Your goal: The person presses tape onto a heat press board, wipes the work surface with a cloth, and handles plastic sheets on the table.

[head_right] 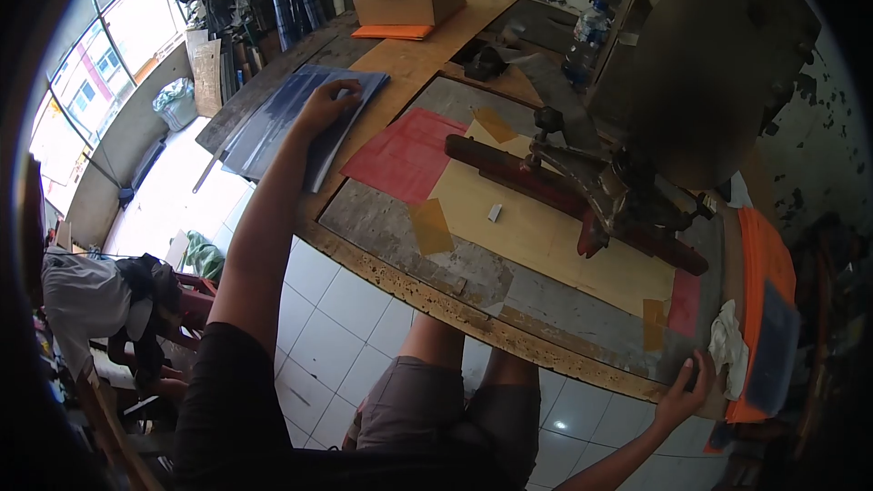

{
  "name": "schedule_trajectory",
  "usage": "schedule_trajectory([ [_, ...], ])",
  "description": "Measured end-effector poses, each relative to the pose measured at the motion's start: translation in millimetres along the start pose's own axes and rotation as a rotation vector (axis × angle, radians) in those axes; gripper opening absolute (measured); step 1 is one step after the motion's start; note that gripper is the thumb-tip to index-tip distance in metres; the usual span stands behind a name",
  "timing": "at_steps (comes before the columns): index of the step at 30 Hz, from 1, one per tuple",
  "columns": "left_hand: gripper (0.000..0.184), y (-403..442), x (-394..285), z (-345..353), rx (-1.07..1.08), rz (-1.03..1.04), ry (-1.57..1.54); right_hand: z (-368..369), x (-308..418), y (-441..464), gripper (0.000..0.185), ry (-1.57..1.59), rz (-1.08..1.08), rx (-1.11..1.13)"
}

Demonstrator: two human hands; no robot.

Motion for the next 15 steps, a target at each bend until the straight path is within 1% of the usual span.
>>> schedule_trajectory([
  [3, 0.031, -2.4, -2.4, -12.9, -0.104, 0.003, 0.453, 0.5, 0.5, 0.3, 0.031, 0.026, -0.011, 0.002],
  [6, 0.028, -3.5, -30.8, -4.8, -0.009, -0.053, 0.701, -1.3, 6.8, 0.0, 0.026, 0.052, -0.022, 0.015],
  [7, 0.033, 0.1, -25.0, -4.7, -0.003, -0.046, 0.732, -1.2, 6.1, 0.7, 0.025, 0.070, -0.021, 0.017],
  [10, 0.040, -23.8, -48.4, -6.3, 0.247, -0.294, 0.433, -1.2, 3.8, -0.2, 0.024, 0.077, -0.052, 0.021],
  [12, 0.044, -48.2, -77.8, -15.3, 0.248, -0.195, 0.432, -2.3, 7.6, -2.5, 0.023, 0.098, -0.077, 0.021],
  [15, 0.047, -101.4, -113.6, -29.8, 0.132, 0.076, 0.495, -2.6, 15.9, -3.6, 0.023, 0.092, -0.102, 0.009],
])
Point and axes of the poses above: each hand's wrist, its own y-axis towards the middle knuckle, its own z-axis out of the palm, x = y × z, the point moved 10 cm from there along y, towards the middle knuckle, and after that the axes turned 15 degrees about z, right-handed, at the moved point
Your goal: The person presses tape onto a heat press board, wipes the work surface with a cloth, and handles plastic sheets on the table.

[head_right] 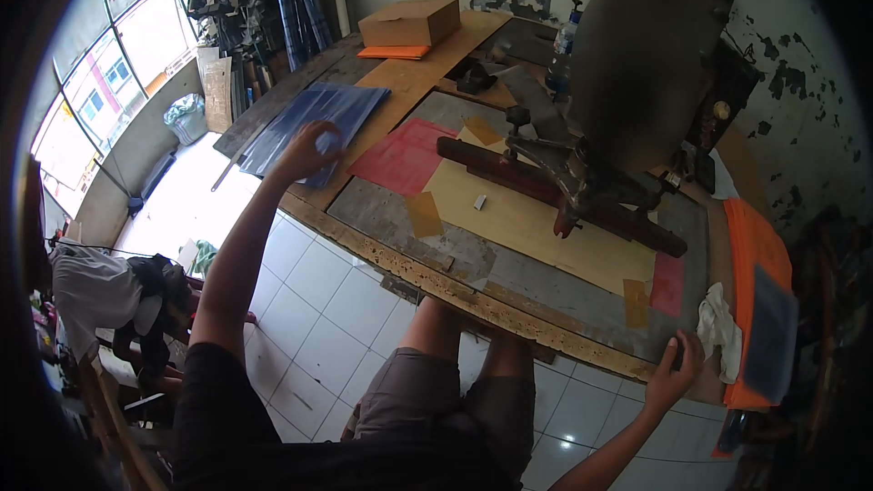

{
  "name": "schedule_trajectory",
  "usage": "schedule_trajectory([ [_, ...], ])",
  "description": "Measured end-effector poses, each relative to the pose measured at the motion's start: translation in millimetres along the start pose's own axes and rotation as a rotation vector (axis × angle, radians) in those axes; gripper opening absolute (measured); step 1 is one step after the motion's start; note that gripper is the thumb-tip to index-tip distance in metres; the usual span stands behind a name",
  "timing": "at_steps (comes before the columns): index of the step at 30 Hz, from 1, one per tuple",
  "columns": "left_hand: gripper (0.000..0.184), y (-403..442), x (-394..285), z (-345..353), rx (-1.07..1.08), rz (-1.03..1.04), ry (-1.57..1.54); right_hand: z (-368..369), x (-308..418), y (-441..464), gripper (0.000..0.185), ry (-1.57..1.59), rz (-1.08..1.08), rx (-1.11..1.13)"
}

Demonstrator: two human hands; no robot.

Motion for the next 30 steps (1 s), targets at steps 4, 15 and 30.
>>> schedule_trajectory([
  [4, 0.049, -47.0, 10.6, 11.2, -0.024, 0.040, -0.157, -2.0, -1.6, 0.5, 0.023, 0.000, 0.011, 0.003],
  [15, 0.037, -61.3, 17.9, 16.4, -0.128, -0.057, -0.204, 5.4, -14.7, -3.3, 0.033, 0.018, 0.114, 0.063],
  [30, 0.033, -61.3, 17.5, 16.8, -0.093, -0.049, -0.261, 5.6, -15.4, -4.3, 0.034, 0.014, 0.124, 0.053],
])
Point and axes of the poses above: each hand's wrist, its own y-axis towards the middle knuckle, its own z-axis out of the palm, x = y × z, the point moved 10 cm from there along y, towards the middle knuckle, and after that the axes turned 15 degrees about z, right-handed, at the moved point
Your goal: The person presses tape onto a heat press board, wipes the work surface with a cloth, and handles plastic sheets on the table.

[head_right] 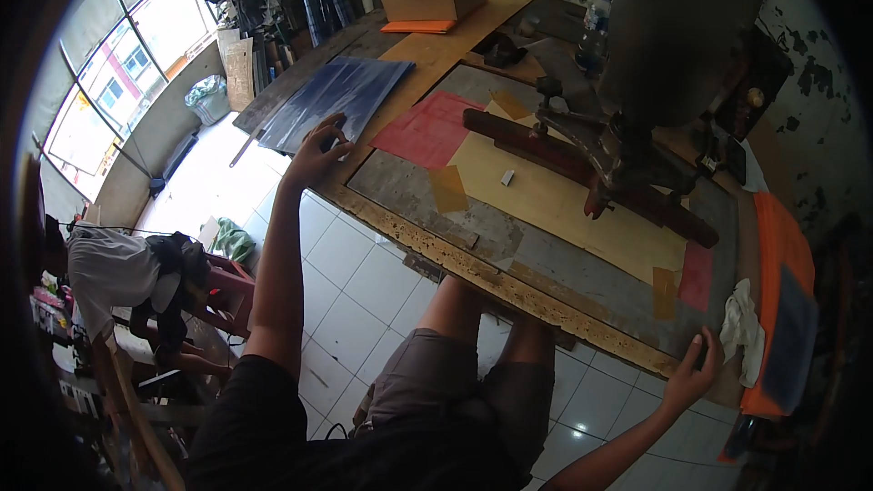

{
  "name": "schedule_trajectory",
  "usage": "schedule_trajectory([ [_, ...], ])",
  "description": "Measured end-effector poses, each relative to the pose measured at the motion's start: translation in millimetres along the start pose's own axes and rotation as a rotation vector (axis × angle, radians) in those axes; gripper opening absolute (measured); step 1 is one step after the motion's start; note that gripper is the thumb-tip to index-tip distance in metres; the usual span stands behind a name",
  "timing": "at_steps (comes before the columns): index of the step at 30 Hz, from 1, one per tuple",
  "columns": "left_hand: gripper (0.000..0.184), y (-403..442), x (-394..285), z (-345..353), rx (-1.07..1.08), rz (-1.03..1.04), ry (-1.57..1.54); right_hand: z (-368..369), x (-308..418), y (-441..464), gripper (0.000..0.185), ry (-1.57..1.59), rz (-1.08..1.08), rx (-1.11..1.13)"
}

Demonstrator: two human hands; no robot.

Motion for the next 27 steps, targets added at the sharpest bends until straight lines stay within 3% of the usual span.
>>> schedule_trajectory([
  [9, 0.032, -1.3, -3.0, -0.2, -0.008, 0.001, -0.068, 0.0, -0.2, 0.4, 0.033, -0.018, -0.001, 0.006],
  [18, 0.033, -3.1, -3.9, -0.3, -0.009, -0.048, 0.063, 0.6, -2.3, 1.4, 0.033, -0.016, -0.011, 0.001],
  [27, 0.030, -1.4, -7.8, -3.4, -0.034, -0.012, -0.106, 0.1, -0.8, 0.7, 0.034, -0.013, -0.002, 0.004],
])
Point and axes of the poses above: each hand's wrist, its own y-axis towards the middle knuckle, its own z-axis out of the palm, x = y × z, the point moved 10 cm from there along y, towards the middle knuckle, and after that the axes turned 15 degrees about z, right-handed, at the moved point
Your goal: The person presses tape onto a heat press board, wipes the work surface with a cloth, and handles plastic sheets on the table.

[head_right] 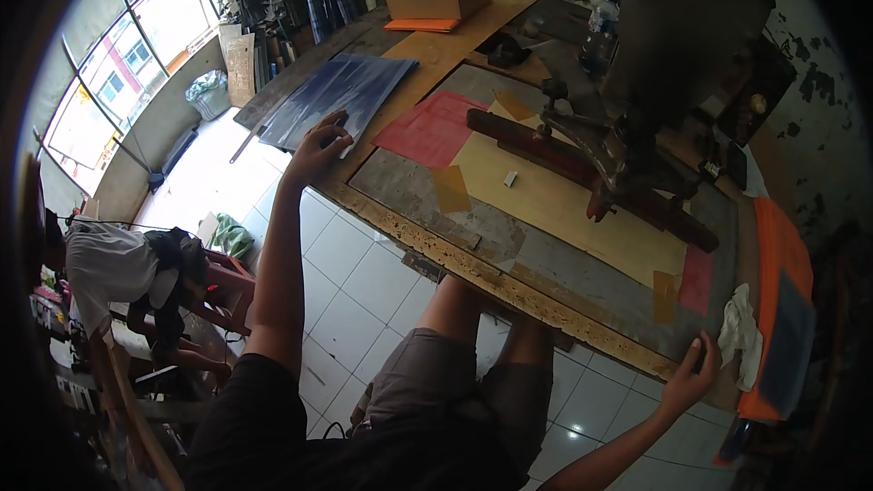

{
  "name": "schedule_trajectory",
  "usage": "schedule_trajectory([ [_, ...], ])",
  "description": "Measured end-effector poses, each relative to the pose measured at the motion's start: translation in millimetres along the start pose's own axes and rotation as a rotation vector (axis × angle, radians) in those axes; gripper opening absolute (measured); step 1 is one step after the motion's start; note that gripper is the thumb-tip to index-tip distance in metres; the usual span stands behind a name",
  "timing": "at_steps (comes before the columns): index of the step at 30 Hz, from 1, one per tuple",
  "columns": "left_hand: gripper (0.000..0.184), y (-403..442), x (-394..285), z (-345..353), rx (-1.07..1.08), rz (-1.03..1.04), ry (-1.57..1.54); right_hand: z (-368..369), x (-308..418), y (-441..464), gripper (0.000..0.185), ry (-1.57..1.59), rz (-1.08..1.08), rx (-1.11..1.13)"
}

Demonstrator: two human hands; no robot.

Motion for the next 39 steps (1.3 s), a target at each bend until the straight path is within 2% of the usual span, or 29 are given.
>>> schedule_trajectory([
  [3, 0.031, 0.0, 2.9, 1.9, 0.013, 0.038, 0.045, 0.6, -1.4, 0.0, 0.035, 0.007, 0.013, 0.003],
  [9, 0.034, -1.8, -1.2, 2.1, 0.019, -0.013, 0.158, 0.7, -0.2, -0.6, 0.036, 0.003, 0.024, 0.003],
  [12, 0.032, -1.2, 4.4, 2.2, 0.022, -0.015, 0.155, 0.7, -1.3, -0.8, 0.036, -0.001, 0.042, 0.003],
  [15, 0.029, -1.2, 6.1, 1.8, -0.022, -0.033, -0.005, 1.7, -4.7, 0.1, 0.036, -0.006, 0.034, 0.000],
  [21, 0.027, -0.1, 0.6, 1.5, -0.002, 0.031, 0.038, 1.2, -3.4, -0.2, 0.036, -0.004, 0.031, 0.002],
  [33, 0.030, -0.8, 1.6, 2.1, 0.016, 0.020, 0.145, 0.5, -3.2, -0.6, 0.037, 0.005, 0.045, 0.005],
  [36, 0.029, -1.0, 6.4, 0.8, -0.027, 0.008, 0.001, 0.6, -4.4, 0.3, 0.036, -0.003, 0.024, 0.000],
  [39, 0.029, -0.7, 8.9, 0.0, -0.009, 0.032, 0.007, 1.2, -5.8, 0.5, 0.036, -0.004, 0.017, -0.008],
])
Point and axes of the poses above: each hand's wrist, its own y-axis towards the middle knuckle, its own z-axis out of the palm, x = y × z, the point moved 10 cm from there along y, towards the middle knuckle, and after that the axes turned 15 degrees about z, right-handed, at the moved point
